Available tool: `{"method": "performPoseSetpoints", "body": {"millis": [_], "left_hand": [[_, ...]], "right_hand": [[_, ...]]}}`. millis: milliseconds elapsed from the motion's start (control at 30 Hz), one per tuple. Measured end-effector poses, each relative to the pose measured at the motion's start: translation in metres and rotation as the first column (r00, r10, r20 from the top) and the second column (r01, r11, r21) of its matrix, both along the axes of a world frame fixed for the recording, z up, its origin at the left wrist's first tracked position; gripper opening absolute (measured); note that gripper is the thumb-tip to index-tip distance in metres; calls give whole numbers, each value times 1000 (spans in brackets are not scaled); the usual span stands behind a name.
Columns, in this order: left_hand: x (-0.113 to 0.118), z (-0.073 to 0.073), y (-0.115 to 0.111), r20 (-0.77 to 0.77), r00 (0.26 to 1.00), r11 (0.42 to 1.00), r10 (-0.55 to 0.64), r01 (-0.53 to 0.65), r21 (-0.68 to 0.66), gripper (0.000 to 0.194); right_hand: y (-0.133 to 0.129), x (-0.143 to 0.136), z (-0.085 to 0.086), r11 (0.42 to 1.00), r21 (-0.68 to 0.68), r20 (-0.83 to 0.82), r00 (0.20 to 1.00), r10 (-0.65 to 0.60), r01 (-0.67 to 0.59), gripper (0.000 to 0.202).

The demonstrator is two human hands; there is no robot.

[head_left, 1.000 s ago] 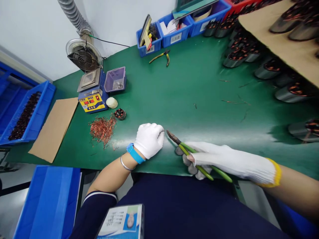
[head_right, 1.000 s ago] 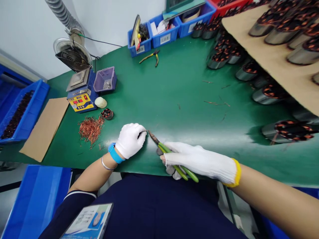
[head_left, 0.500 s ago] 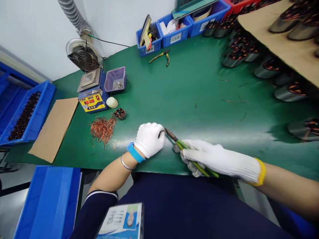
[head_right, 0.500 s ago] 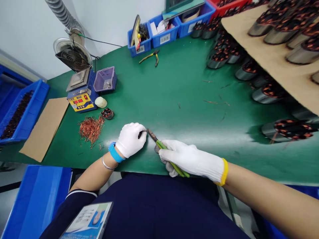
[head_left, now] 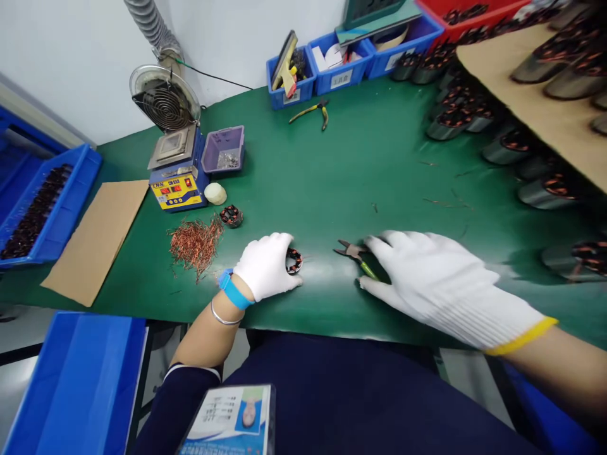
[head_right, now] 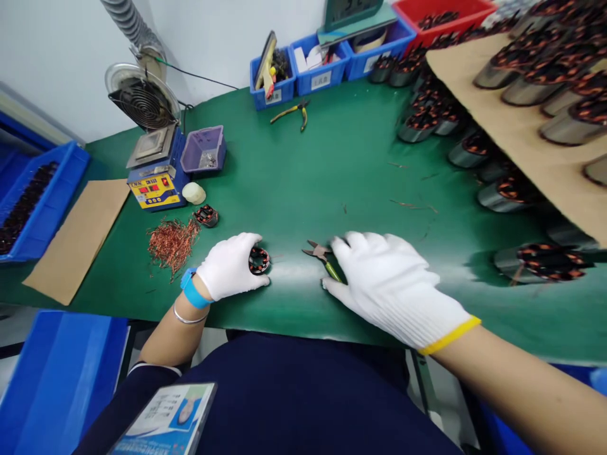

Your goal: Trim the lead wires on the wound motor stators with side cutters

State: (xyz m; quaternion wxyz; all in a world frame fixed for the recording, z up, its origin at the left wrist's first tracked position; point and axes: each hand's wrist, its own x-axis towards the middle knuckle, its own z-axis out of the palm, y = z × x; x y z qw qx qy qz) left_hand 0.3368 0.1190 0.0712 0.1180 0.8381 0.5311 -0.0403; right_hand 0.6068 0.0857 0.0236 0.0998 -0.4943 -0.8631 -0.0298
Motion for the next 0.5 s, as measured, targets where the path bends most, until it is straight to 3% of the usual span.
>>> {"method": "performPoseSetpoints", "body": {"millis": [133, 233, 367, 500], "left_hand": [[4, -4, 4, -50, 999, 1000, -4, 3, -17, 51], [4, -5, 7, -52, 998, 1000, -17, 17, -17, 47], [2, -6, 9, -43, 999, 999, -34, 33, -12, 45], [-2, -6, 10, -21, 998, 999, -53, 53, -10, 42]], "right_hand": [[24, -38, 7, 954, 173, 58, 969, 239, -246, 36], [38, -61, 6, 932, 128, 99, 939, 329, -339, 36], [45, -73, 11, 965, -102, 168, 952, 257, -242, 32], [49, -54, 18, 977, -212, 181, 981, 73, -34, 37]]}}
